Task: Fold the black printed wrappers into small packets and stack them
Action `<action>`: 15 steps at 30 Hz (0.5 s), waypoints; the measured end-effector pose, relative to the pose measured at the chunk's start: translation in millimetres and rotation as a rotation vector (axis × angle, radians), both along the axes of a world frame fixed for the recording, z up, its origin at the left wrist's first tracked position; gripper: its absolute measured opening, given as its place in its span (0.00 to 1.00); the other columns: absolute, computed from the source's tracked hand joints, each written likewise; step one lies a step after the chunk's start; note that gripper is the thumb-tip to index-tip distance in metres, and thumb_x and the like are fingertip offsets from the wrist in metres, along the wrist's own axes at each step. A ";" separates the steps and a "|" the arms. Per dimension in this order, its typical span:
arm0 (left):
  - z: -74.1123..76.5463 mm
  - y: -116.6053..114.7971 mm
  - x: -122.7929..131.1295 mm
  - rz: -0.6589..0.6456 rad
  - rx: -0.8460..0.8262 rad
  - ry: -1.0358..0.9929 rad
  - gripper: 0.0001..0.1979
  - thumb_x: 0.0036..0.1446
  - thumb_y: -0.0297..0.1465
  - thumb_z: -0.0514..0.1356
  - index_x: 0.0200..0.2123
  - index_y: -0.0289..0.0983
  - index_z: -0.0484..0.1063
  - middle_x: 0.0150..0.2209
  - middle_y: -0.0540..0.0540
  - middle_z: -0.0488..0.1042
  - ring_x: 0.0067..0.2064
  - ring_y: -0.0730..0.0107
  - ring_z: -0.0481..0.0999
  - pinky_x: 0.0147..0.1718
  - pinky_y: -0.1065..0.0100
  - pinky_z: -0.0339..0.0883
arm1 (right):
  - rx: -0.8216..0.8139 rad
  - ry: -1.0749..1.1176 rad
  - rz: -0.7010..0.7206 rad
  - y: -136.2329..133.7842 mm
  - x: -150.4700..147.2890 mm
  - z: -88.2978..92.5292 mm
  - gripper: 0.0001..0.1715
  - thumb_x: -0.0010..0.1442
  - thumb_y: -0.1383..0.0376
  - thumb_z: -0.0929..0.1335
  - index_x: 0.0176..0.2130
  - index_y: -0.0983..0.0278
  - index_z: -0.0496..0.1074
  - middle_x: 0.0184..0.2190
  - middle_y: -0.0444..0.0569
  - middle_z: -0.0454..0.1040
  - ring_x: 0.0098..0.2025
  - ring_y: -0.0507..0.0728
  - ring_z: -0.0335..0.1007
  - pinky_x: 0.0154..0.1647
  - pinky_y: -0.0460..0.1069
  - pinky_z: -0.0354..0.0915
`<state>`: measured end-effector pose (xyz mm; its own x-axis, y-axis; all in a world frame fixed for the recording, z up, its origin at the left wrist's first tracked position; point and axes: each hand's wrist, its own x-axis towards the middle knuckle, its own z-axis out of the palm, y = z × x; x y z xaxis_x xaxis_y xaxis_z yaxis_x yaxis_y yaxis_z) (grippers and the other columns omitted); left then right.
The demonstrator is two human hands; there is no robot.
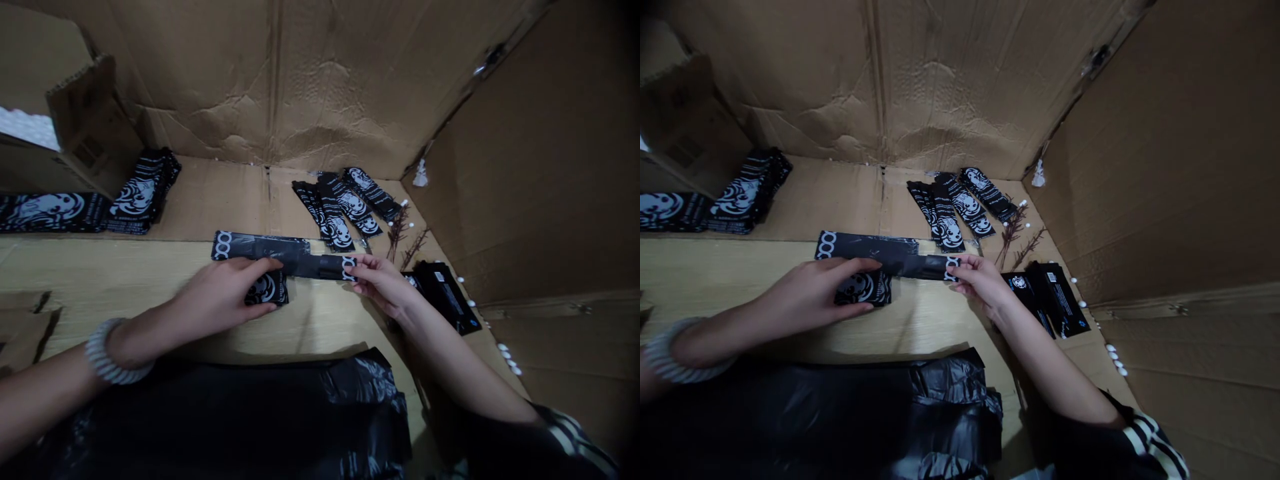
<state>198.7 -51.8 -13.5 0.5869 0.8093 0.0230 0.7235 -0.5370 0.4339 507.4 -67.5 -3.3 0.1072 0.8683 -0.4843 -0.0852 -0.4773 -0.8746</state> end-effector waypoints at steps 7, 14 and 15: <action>7.4 -0.2 -13.4 -0.035 -0.002 -0.185 0.31 0.59 0.49 0.65 0.62 0.43 0.71 0.59 0.40 0.81 0.55 0.48 0.83 0.52 0.51 0.79 | 0.299 -0.249 0.036 -6.1 10.1 1.8 0.24 0.37 0.53 0.84 0.27 0.62 0.76 0.22 0.37 0.71 0.24 0.50 0.72 0.28 0.48 0.76; 13.7 -3.1 -24.7 -0.044 0.082 -0.289 0.29 0.62 0.49 0.66 0.61 0.42 0.71 0.58 0.42 0.82 0.55 0.51 0.84 0.51 0.57 0.82 | 0.503 -0.544 -0.033 -28.7 38.5 24.2 0.18 0.49 0.53 0.80 0.35 0.61 0.83 0.29 0.45 0.82 0.29 0.54 0.75 0.31 0.50 0.73; 13.5 -3.8 -26.0 -0.040 0.083 -0.302 0.30 0.62 0.50 0.66 0.61 0.42 0.71 0.58 0.42 0.82 0.56 0.52 0.84 0.51 0.58 0.82 | 0.536 -0.593 -0.043 -32.6 42.7 29.2 0.16 0.50 0.54 0.80 0.36 0.61 0.84 0.31 0.46 0.83 0.30 0.55 0.76 0.32 0.49 0.73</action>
